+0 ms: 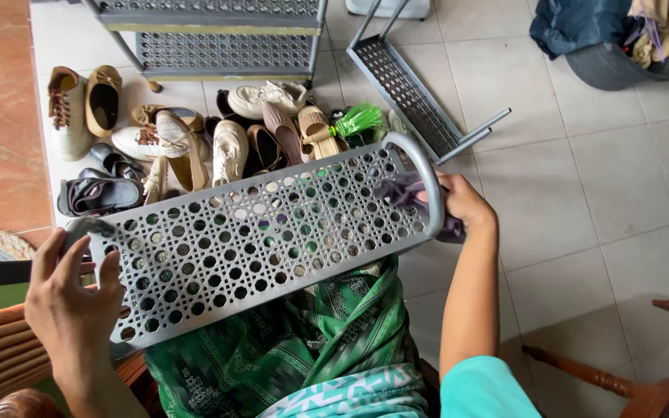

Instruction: The person cleans a metal shoe rack by first brushing it with a green brush and then wiping it with a purple cloth. The person handles the rack by turning it over to clean both sides and the legs.

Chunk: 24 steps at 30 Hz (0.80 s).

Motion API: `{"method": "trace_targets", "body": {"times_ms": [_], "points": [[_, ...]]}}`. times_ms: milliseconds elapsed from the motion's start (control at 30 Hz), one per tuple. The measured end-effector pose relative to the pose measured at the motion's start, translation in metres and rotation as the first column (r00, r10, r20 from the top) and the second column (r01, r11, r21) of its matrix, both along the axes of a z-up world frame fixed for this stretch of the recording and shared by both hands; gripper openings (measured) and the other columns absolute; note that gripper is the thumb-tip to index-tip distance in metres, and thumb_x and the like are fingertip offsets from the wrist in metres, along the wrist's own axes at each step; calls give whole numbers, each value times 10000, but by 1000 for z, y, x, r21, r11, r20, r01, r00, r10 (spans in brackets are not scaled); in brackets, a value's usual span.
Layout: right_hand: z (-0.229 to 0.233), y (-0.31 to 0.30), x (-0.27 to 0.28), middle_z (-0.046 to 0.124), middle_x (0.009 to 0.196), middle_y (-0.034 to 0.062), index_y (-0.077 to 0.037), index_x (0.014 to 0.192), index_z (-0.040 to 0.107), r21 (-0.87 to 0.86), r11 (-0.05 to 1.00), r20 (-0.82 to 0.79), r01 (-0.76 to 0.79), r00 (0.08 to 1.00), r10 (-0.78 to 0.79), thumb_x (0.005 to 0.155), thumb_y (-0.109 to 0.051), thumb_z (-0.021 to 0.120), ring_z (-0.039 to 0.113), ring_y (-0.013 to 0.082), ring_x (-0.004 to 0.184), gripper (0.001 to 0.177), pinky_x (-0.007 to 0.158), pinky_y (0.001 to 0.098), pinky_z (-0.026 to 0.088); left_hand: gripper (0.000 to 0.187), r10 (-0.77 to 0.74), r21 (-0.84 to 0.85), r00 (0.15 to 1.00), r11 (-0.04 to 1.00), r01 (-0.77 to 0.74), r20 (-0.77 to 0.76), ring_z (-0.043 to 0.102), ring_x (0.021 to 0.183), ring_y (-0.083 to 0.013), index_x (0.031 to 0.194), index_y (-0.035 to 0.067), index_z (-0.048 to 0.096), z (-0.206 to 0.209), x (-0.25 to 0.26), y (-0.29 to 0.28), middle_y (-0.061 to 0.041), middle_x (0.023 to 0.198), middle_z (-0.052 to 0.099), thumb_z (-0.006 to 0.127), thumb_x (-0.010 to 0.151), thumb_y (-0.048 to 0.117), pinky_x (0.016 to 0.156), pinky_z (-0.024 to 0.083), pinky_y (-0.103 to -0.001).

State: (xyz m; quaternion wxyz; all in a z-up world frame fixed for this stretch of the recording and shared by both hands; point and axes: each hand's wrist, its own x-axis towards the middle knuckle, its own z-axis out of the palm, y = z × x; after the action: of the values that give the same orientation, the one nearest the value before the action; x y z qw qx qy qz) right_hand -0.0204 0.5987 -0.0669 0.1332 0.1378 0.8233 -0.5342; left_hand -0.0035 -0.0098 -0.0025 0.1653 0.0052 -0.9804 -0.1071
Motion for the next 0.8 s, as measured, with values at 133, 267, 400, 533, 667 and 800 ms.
{"method": "trace_targets", "body": {"times_ms": [133,267,400,533,667,800], "points": [[13,-37,-44,733,1093,84,23,1197,707,139,977,-302,-163,932,199,905,-111,718,690,142,986,321,884,292,543,351,-8,14,1000,1000,8,12,743,1040,-265,1225,63,764,-1,-1,-1,-127,1469,659,809,975,304,902,590,-342],[29,-63,-52,722,1139,73,15,1261,674,-270,959,-278,-88,960,10,948,-101,662,659,124,1046,334,929,264,519,335,16,44,999,999,-18,41,736,1022,-292,1209,33,761,11,-2,10,-167,1435,663,838,1000,283,903,580,-385],[19,-48,-35,729,1108,62,17,1263,672,-155,983,-284,-102,957,55,959,-87,658,653,110,1020,322,910,250,514,283,62,271,996,960,-75,57,711,1006,-339,1201,18,725,23,-1,20,-209,1385,635,722,920,55,860,561,-413],[-36,-6,9,723,1030,57,24,1234,712,-218,972,-48,90,993,-103,933,-73,712,650,108,906,316,802,258,510,289,-24,118,998,992,30,-55,707,1125,-333,1216,30,754,19,3,13,-198,1374,664,689,948,-53,985,580,-394],[-87,31,76,738,1013,71,0,1247,710,-499,845,17,192,977,-212,872,-48,740,673,128,853,378,789,286,552,284,-40,66,997,997,45,-70,702,1147,-340,1189,35,763,7,2,5,-184,1364,676,703,926,-55,998,578,-395],[-92,54,92,750,1000,92,31,1185,727,-589,766,118,257,965,-233,903,-45,763,687,149,851,294,815,304,578,278,-40,61,999,997,42,-34,730,1087,-281,1208,51,767,-2,-2,0,-148,1402,682,721,942,-18,963,591,-357]]}}
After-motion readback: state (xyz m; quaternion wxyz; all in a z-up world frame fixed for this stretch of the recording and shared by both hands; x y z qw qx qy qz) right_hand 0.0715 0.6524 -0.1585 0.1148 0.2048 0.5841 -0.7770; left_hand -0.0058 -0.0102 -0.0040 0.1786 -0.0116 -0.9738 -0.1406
